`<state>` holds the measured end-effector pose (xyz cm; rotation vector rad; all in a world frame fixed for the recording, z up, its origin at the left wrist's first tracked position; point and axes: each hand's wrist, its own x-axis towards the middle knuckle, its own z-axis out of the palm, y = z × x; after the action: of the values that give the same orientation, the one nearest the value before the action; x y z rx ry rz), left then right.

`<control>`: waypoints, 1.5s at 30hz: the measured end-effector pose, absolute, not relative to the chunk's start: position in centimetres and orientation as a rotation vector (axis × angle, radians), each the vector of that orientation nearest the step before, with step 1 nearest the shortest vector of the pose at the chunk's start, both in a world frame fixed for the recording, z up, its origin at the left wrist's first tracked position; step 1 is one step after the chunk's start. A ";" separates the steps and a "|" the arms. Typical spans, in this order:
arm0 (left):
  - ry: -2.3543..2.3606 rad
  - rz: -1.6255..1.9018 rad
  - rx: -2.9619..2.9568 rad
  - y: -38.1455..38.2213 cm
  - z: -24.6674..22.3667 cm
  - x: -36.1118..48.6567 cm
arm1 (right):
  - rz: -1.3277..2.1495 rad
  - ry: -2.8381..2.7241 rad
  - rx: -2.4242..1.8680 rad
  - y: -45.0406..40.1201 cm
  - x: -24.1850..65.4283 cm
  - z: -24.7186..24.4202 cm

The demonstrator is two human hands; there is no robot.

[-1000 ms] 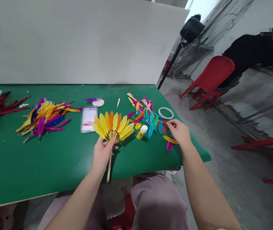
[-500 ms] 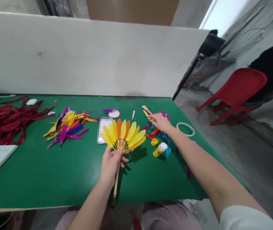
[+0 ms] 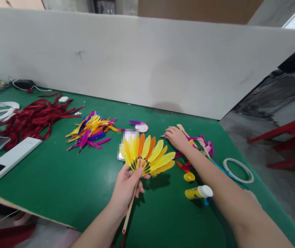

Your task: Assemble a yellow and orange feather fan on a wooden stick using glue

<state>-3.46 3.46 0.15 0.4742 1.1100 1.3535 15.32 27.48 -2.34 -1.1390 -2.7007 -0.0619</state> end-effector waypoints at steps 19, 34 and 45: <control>0.967 1.352 0.605 1.2 1.4 -2.7 | 0.855 -1.038 -0.986 1.2 17.9 12.1; 0.939 1.280 0.572 0.6 1.7 -0.4 | 0.806 -0.886 -0.876 -2.3 9.5 4.0; 1.009 1.219 0.728 0.3 2.4 1.5 | 0.250 -1.346 -1.182 -2.1 11.9 2.9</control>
<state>1.45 0.34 2.35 0.7284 1.0094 1.2193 11.93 -2.11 2.89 -1.1818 -1.3457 0.2505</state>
